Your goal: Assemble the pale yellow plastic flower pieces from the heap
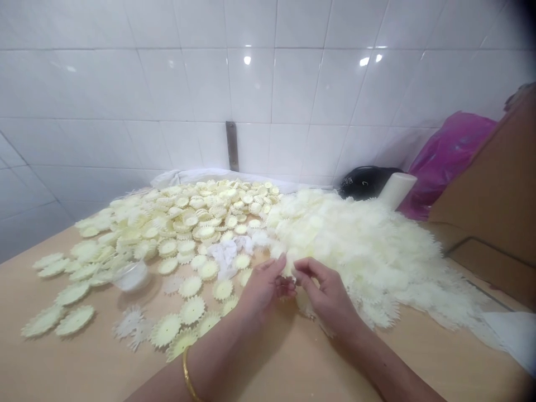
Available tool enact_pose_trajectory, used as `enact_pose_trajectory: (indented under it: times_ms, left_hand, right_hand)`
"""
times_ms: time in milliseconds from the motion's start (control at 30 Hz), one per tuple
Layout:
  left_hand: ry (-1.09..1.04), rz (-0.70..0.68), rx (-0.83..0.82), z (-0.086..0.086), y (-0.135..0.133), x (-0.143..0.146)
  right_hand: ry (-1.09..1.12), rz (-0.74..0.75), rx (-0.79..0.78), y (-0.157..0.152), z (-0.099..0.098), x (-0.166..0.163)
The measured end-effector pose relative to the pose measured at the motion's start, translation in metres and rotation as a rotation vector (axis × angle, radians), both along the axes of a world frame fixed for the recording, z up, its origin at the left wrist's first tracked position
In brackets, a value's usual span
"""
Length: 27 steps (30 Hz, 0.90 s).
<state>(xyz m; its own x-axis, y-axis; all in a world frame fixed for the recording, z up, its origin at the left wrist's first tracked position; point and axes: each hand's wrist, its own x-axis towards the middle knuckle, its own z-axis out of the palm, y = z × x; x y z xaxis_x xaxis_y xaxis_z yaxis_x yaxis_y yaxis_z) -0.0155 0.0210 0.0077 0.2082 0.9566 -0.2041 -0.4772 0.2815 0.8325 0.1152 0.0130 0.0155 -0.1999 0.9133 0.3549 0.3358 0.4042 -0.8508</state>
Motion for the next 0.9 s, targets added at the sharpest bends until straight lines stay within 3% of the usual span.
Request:
enact_pose_trajectory:
  times_ms: [233, 333, 467, 667, 800, 900]
  left_hand:
    - [-0.116, -0.087, -0.111, 0.006, 0.001, 0.001]
    - [0.003, -0.036, -0.046, 0.003, 0.002, 0.000]
    - [0.274, 0.133, 0.164, 0.000, 0.001, 0.000]
    - [0.499, 0.198, 0.357, 0.002, -0.006, 0.003]
    - [0.458, 0.155, 0.322, 0.002, -0.008, 0.004]
    - [0.296, 0.094, 0.216, 0.002, -0.005, 0.004]
  right_hand:
    - [0.015, -0.073, 0.029, 0.005, -0.001, 0.005]
    - [-0.025, -0.097, 0.103, 0.005, -0.003, 0.005]
    - [-0.038, -0.173, 0.194, 0.003, 0.001, 0.003]
    - [0.030, -0.077, 0.026, -0.001, 0.006, -0.001]
    - [0.126, -0.038, -0.090, 0.001, 0.005, 0.001]
    - [0.153, 0.010, -0.115, 0.003, 0.005, 0.003]
